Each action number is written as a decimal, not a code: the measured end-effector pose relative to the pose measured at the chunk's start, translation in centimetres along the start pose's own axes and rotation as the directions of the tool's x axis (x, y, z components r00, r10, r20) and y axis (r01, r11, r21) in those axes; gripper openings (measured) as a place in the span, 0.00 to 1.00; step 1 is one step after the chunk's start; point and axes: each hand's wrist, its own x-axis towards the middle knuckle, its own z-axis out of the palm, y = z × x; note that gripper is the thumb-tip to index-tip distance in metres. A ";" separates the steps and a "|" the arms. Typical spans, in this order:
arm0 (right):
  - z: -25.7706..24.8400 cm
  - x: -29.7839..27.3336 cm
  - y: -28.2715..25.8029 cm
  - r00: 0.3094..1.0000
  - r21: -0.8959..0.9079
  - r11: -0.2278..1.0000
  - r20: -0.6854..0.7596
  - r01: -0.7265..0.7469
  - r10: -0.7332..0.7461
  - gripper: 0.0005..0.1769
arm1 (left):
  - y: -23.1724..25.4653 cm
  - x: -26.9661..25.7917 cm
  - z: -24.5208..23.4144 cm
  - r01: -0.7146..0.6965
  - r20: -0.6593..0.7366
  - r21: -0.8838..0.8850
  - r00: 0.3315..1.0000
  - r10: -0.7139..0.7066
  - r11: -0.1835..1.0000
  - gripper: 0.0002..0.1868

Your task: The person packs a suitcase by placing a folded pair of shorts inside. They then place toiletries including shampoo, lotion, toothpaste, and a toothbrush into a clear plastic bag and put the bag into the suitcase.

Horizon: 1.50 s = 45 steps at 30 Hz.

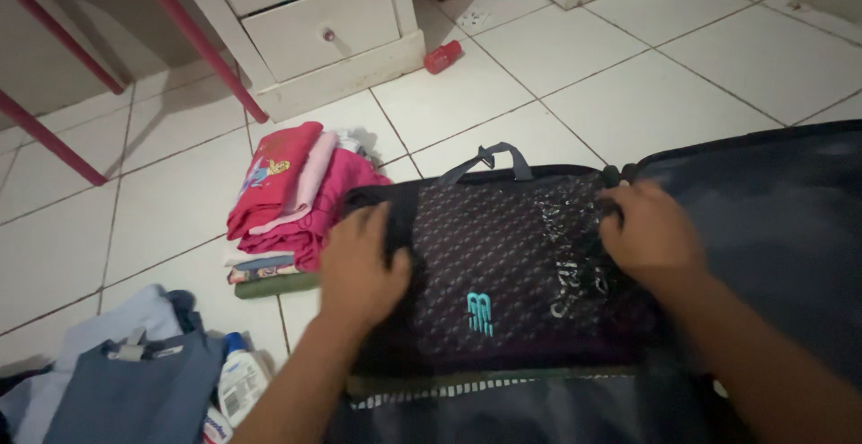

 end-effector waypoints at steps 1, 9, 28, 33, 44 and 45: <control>0.7 0.5 0.4 0.999 0.030 0.999 -0.025 0.023 -0.023 0.20 | 0.7 0.5 0.9 -0.114 -0.038 -0.042 0.993 0.112 0.993 0.36; 9.0 2.7 3.0 0.936 0.104 0.934 0.050 0.341 -0.348 0.29 | 1.3 -0.2 3.8 0.062 0.172 0.087 0.982 -0.076 0.994 0.56; 8.9 1.5 0.2 0.994 0.121 0.987 -0.036 0.103 -0.099 0.34 | -0.2 2.1 5.1 0.319 0.019 0.046 0.947 -0.321 0.946 0.35; 8.6 0.4 -3.4 0.984 0.074 0.984 -0.088 0.164 -0.158 0.26 | 2.4 1.5 5.3 0.152 -0.092 0.002 0.984 -0.151 0.988 0.28; 9.9 0.9 -3.6 0.963 -0.037 0.974 0.165 0.221 -0.213 0.27 | 3.6 -1.6 5.3 -0.097 0.046 -0.065 0.994 0.100 0.993 0.45; 10.0 1.2 -3.0 0.961 -0.048 0.969 0.148 0.243 -0.234 0.27 | 3.6 -1.5 5.3 -0.089 0.051 -0.069 0.994 0.093 0.994 0.47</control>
